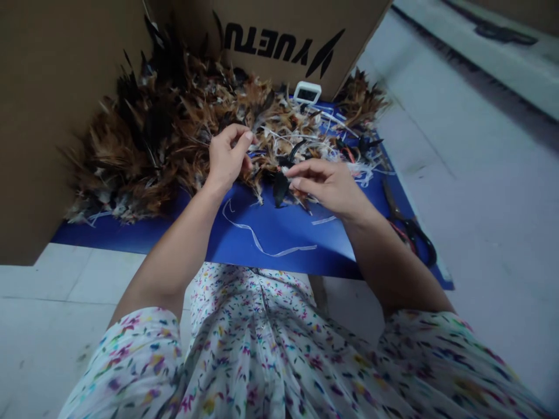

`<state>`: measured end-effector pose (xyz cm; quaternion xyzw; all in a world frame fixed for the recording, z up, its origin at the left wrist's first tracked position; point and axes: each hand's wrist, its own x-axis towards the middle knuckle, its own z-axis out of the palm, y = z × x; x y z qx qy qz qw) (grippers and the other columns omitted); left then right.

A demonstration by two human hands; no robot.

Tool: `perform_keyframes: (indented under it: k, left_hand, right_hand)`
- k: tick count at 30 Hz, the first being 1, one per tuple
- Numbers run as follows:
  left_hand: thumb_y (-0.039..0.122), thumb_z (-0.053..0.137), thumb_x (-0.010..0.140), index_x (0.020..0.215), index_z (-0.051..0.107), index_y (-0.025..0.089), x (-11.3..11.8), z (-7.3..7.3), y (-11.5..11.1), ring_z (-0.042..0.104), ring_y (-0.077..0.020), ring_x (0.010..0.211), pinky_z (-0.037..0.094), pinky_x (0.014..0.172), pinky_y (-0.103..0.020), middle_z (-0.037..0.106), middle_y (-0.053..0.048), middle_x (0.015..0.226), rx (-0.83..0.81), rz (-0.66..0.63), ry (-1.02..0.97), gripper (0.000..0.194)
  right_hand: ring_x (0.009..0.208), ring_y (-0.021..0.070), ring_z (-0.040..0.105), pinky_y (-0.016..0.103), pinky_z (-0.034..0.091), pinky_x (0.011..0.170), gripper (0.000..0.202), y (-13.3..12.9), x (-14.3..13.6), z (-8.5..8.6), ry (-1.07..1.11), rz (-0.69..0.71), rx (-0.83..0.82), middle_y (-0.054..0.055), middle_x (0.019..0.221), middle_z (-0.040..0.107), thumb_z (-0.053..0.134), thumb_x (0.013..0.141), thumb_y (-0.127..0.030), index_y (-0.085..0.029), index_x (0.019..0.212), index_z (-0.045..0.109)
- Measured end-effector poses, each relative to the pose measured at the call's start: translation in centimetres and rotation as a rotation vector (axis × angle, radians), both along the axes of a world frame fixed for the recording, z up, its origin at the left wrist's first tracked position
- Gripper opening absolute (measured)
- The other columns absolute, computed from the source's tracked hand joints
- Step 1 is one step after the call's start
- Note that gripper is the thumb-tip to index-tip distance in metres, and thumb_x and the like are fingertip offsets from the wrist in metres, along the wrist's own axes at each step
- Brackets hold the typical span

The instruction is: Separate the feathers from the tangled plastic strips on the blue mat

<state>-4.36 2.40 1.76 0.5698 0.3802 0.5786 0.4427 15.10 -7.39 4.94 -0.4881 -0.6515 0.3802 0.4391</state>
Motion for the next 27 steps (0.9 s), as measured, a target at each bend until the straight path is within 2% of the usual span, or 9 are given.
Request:
perform_keyframes:
  k: [4, 8, 14, 18, 27]
  left_hand:
    - [0.037, 0.066, 0.09, 0.085, 0.062, 0.018, 0.8, 0.5, -1.5, 0.063, -0.0088, 0.056, 0.044, 0.052, -0.018, 0.067, -0.001, 0.078, -0.114, -0.121, -0.003, 0.021]
    - [0.033, 0.068, 0.088, 0.082, 0.06, 0.017, 1.6, 0.5, -2.7, 0.055, -0.0044, 0.045, 0.043, 0.046, -0.018, 0.071, -0.001, 0.083, -0.209, -0.312, -0.028, 0.019]
    - [0.034, 0.077, 0.079, 0.081, 0.059, 0.016, 2.1, 0.2, -3.7, 0.059, -0.0064, 0.044, 0.046, 0.044, -0.019, 0.071, 0.0, 0.082, -0.263, -0.528, -0.058, 0.025]
    - [0.037, 0.08, 0.076, 0.08, 0.06, 0.016, 2.2, -0.2, -3.6, 0.061, -0.0078, 0.045, 0.047, 0.045, -0.019, 0.066, 0.003, 0.069, -0.284, -0.585, -0.055, 0.03]
    - [0.04, 0.086, 0.068, 0.078, 0.062, 0.015, 2.5, -0.5, -3.7, 0.064, -0.0102, 0.049, 0.052, 0.049, -0.02, 0.064, 0.003, 0.06, -0.325, -0.595, -0.059, 0.036]
  right_hand:
    - [0.052, 0.0098, 0.059, 0.024, 0.047, 0.05, 0.018, -0.7, 0.0, -0.8, 0.18, -0.03, -0.096, 0.001, 0.067, 0.07, 0.077, 0.071, -0.025, -0.016, 0.086, 0.074]
    - [0.05, 0.009, 0.059, 0.022, 0.044, 0.047, 0.022, -0.4, 0.1, -2.0, 0.323, -0.047, -0.171, 0.002, 0.068, 0.071, 0.079, 0.067, -0.024, -0.015, 0.085, 0.069]
    - [0.048, 0.0091, 0.059, 0.02, 0.042, 0.043, 0.031, -0.2, 0.4, -2.5, 0.446, -0.03, -0.223, 0.001, 0.066, 0.071, 0.082, 0.064, -0.026, -0.017, 0.083, 0.06]
    - [0.045, 0.0079, 0.056, 0.019, 0.04, 0.041, 0.03, -0.1, 0.5, -2.4, 0.463, -0.046, -0.232, 0.0, 0.064, 0.071, 0.08, 0.063, -0.024, -0.017, 0.082, 0.058]
    - [0.042, 0.0072, 0.053, 0.019, 0.036, 0.038, 0.024, -0.2, 0.3, -2.4, 0.42, -0.043, -0.266, -0.001, 0.06, 0.068, 0.077, 0.065, -0.022, -0.016, 0.079, 0.059]
